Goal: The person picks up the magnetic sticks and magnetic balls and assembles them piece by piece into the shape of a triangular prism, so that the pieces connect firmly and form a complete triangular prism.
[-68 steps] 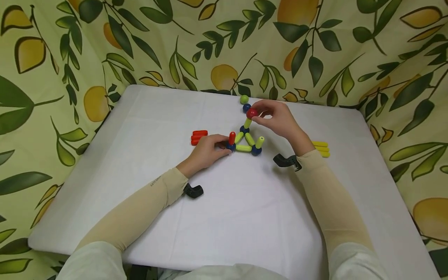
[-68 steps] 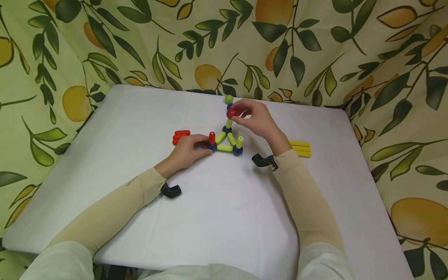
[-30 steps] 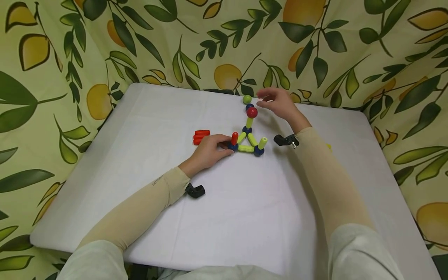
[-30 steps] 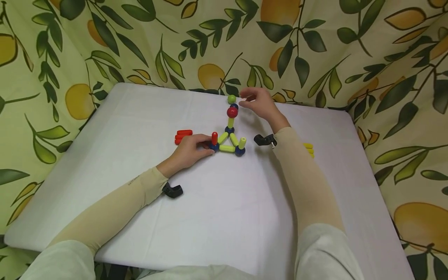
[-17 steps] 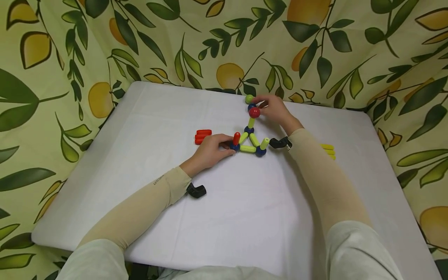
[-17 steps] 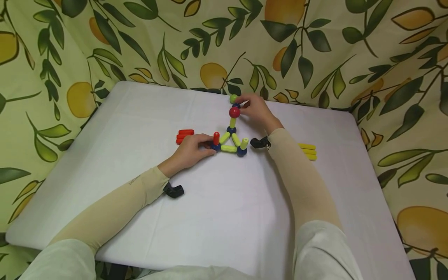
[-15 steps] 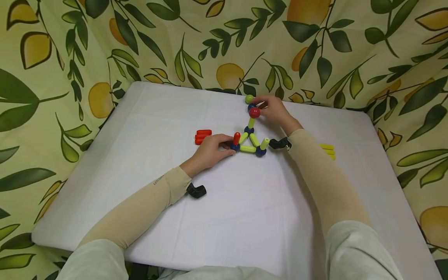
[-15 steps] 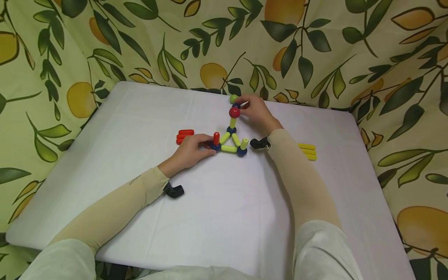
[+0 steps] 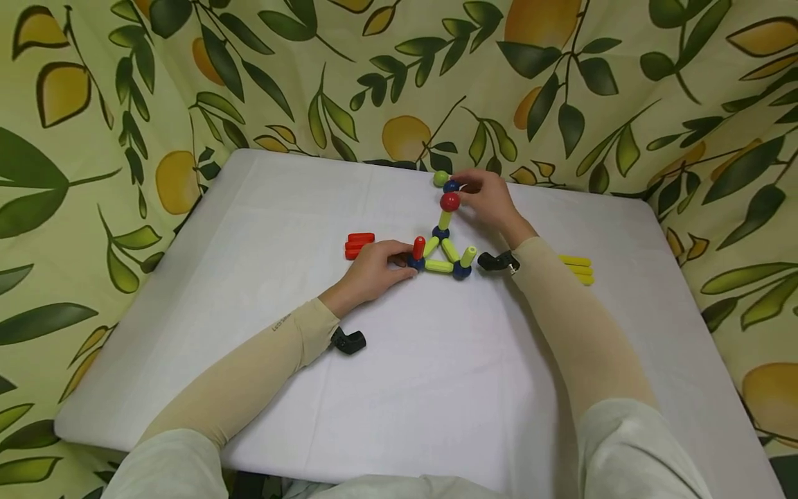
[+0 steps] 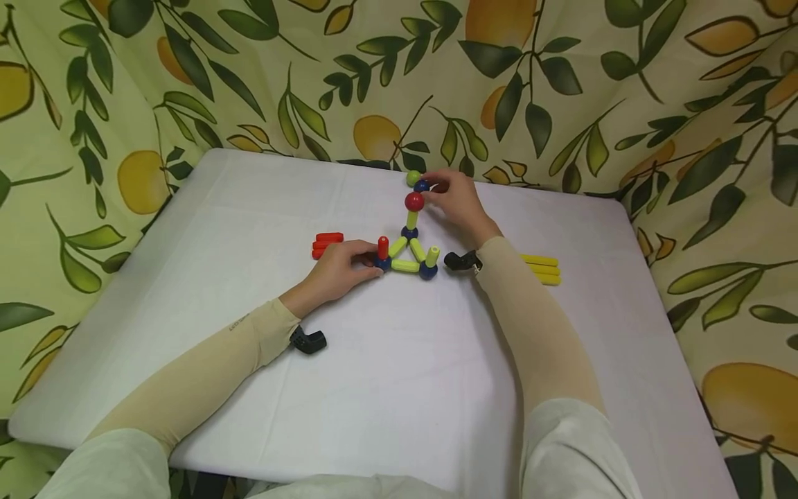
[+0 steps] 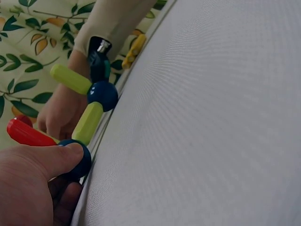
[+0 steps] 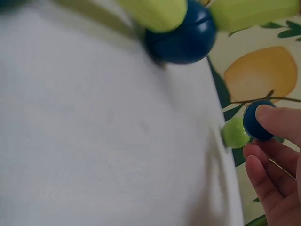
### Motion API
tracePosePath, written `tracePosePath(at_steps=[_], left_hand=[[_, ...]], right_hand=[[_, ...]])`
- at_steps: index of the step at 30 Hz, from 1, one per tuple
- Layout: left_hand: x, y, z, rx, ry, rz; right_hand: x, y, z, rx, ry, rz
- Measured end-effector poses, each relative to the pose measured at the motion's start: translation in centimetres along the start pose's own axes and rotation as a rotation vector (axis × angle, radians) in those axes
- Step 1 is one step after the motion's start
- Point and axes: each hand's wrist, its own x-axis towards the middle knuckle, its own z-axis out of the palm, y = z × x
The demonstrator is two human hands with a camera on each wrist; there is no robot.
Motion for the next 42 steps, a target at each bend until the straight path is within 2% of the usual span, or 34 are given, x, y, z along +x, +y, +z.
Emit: tracePosePath(at_steps=[6,14,21,25,29,36,42], left_hand=[[0.1,-0.1,-0.1,0.009,0.004,0.003],[0.0,-0.4,0.0,0.011,0.000,-0.019],[-0.1,-0.4,0.3,-0.007,-0.003,-0.001],[0.0,-0.3,0.3,-0.012,-0.008,0.007],[0.1,-0.2,0.2,-0.017,0.009,0.017],[0.4,0.0,0.0,-0.010,0.014,0.019],[0.1,0.1,0.2,0.004,0.019,-0.018]], right_hand=[[-2.0,-1.4,-1.6,0.064,0.073,-0.030],[-6.2,-3.8,-4.0,0.130,0.177,-0.130],[-10.1,-4.9,-5.8,0.150,0.197,-0.243],[-11.9,-5.5,-6.7,0.130,0.151,-0.267],[-12.8,-6.3,-7.5,0.078,0.066,-0.282],[-13.3,-7.5,-8.2,-0.017,-0.101,-0.233],[-13.0,-7.2,-7.3,-0.120,-0.229,-0.257]])
